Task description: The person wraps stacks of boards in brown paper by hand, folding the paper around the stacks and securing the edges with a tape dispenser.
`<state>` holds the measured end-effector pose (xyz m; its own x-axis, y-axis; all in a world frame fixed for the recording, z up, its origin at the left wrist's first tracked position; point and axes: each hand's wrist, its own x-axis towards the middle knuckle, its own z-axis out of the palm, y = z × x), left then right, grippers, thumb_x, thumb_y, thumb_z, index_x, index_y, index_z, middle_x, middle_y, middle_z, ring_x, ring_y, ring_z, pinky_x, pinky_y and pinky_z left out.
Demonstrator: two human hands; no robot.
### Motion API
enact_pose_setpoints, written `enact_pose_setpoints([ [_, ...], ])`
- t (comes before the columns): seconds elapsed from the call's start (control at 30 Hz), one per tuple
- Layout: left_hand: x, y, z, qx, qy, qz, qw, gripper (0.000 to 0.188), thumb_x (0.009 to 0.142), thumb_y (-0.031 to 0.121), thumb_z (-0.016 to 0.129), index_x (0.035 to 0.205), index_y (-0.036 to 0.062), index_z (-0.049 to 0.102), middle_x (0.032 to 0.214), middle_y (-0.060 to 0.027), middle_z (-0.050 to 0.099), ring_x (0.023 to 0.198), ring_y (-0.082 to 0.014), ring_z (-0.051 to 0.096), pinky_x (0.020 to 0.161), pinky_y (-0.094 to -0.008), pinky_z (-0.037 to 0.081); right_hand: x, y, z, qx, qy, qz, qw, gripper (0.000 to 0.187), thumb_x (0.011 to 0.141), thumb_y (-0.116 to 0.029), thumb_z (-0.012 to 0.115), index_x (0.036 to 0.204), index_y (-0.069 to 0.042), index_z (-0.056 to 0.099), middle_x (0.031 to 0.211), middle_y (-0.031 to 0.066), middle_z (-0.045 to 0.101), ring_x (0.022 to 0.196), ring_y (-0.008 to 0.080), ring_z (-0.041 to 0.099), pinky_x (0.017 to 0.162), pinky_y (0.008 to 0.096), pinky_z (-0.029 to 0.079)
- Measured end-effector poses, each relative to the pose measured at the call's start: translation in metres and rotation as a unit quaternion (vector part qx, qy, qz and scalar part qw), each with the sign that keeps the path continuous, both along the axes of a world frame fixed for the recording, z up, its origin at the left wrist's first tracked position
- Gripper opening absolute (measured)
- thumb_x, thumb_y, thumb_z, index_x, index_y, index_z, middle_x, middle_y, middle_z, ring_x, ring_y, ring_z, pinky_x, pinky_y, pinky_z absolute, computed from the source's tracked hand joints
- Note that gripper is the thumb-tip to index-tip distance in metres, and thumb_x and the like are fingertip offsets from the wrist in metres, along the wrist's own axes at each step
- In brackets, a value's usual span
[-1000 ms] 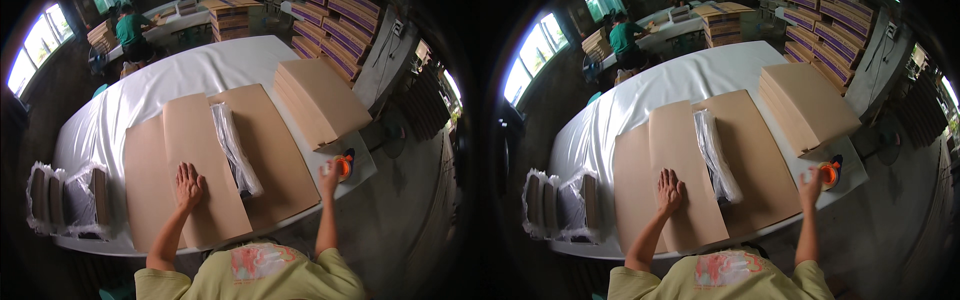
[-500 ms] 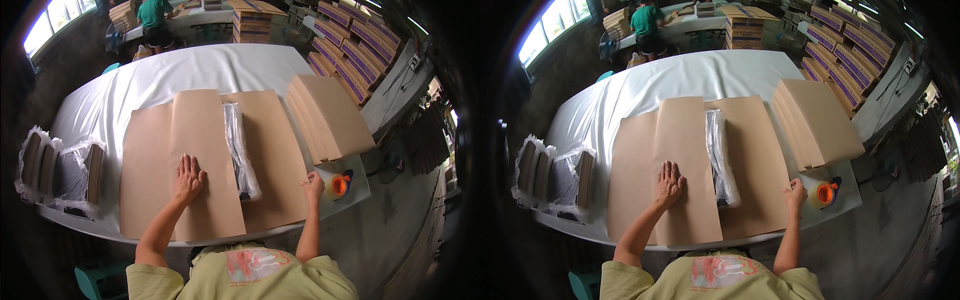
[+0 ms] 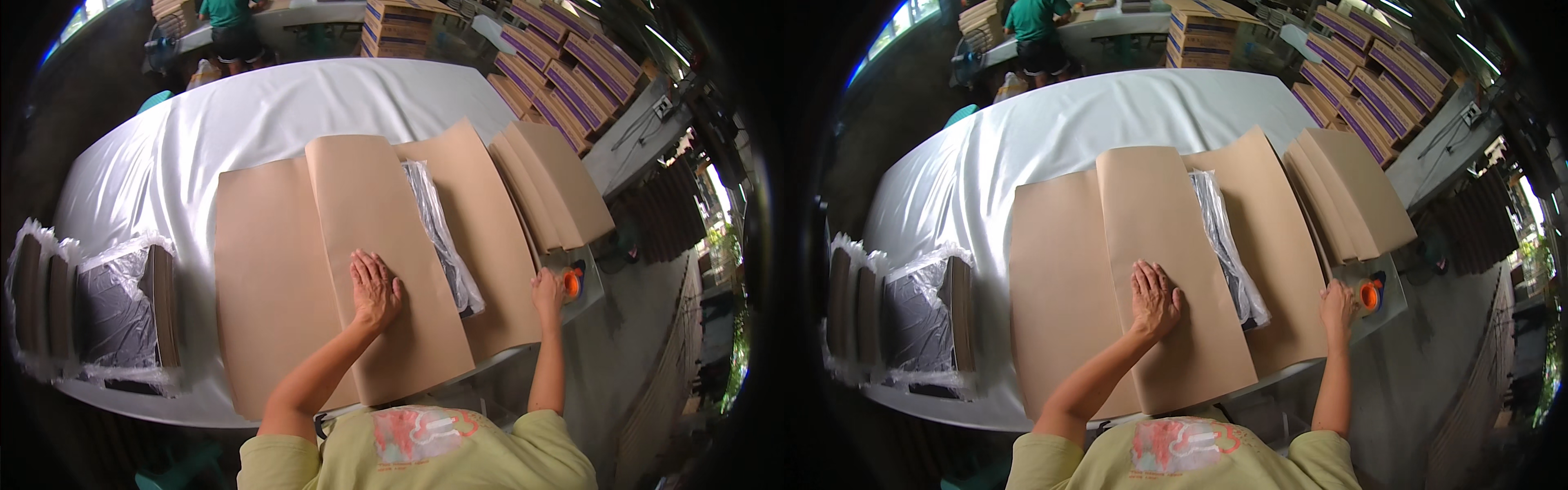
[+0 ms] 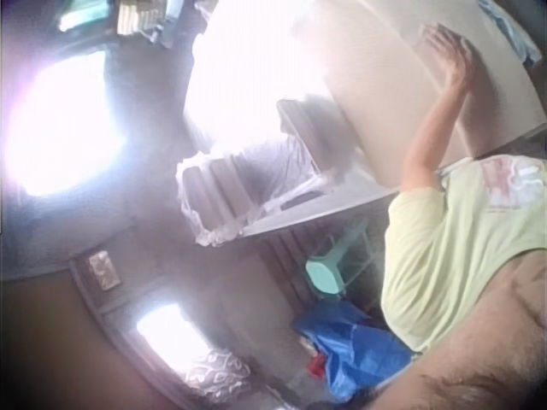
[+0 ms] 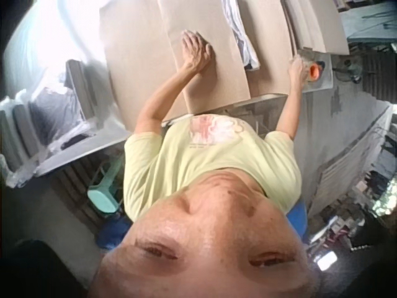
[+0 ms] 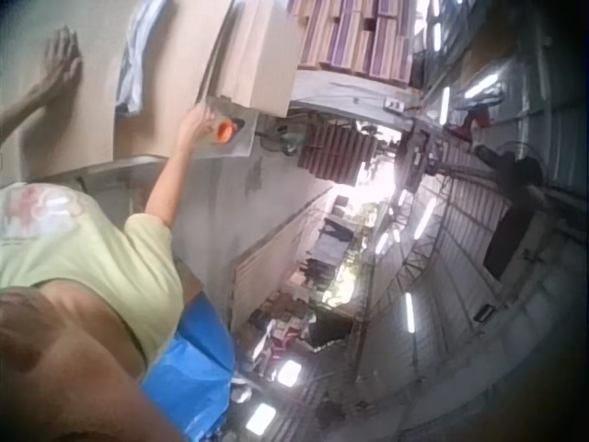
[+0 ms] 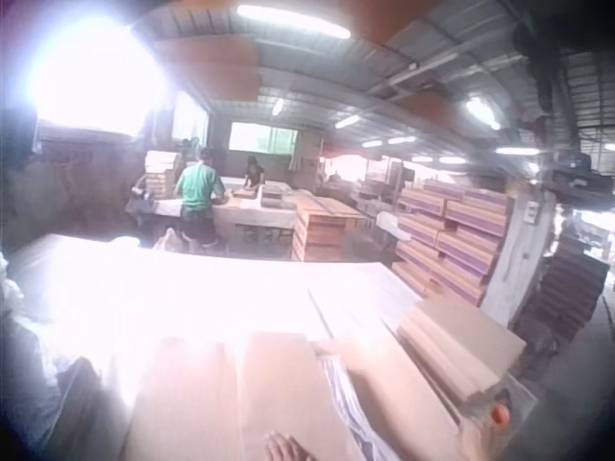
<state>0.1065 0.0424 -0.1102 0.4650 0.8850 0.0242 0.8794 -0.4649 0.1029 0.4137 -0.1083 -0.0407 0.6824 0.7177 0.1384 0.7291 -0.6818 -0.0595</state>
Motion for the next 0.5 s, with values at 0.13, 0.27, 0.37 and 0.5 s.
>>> enact_pose_setpoints([
  [0.13, -0.013, 0.006, -0.005, -0.036, -0.136, -0.059, 0.988, 0.063, 0.09, 0.032, 0.035, 0.139, -0.004, 0.019, 0.147, -0.0242, 0.01, 0.137, -0.0369, 0.007, 0.11, -0.0491, 0.008, -0.085, 0.023, 0.057, 0.039, -0.152, 0.122, 0.98, 0.011, 0.077, -0.012, 0.061, 0.075, -0.002, 0.06, 0.084, 0.012, 0.056, 0.082, 0.0323, 0.054, 0.073, 0.0436, 0.044],
  [0.27, -0.017, 0.012, -0.011, -0.039, -0.116, -0.076, 0.99, 0.062, 0.09, 0.031, 0.035, 0.141, -0.0001, 0.017, 0.148, -0.0211, 0.009, 0.138, -0.0333, 0.006, 0.11, -0.0491, 0.008, -0.158, 0.039, 0.058, 0.093, 0.227, 0.273, 0.93, 0.013, 0.078, -0.012, 0.059, 0.076, 0.0, 0.058, 0.081, 0.0145, 0.052, 0.074, 0.032, 0.054, 0.066, 0.0396, 0.045],
  [0.37, -0.014, 0.01, -0.007, -0.063, -0.126, -0.09, 0.986, 0.063, 0.09, 0.03, 0.035, 0.141, -0.0015, 0.016, 0.149, -0.0208, 0.008, 0.138, -0.0333, 0.006, 0.11, -0.0483, 0.008, -0.217, 0.048, 0.013, 0.051, 0.297, 0.327, 0.896, 0.014, 0.081, -0.011, 0.055, 0.074, 0.002, 0.055, 0.08, 0.0168, 0.05, 0.074, 0.0352, 0.055, 0.066, 0.0429, 0.046],
  [0.5, -0.017, 0.01, 0.0, -0.031, -0.079, -0.127, 0.988, 0.06, 0.085, 0.024, 0.037, 0.137, -0.006, 0.026, 0.147, -0.0194, 0.016, 0.138, -0.0344, 0.009, 0.11, -0.049, 0.01, -0.235, 0.063, -0.012, -0.061, 0.256, 0.366, 0.893, 0.015, 0.082, -0.009, 0.051, 0.073, 0.002, 0.053, 0.085, 0.0174, 0.051, 0.073, 0.0383, 0.056, 0.066, 0.046, 0.046],
])
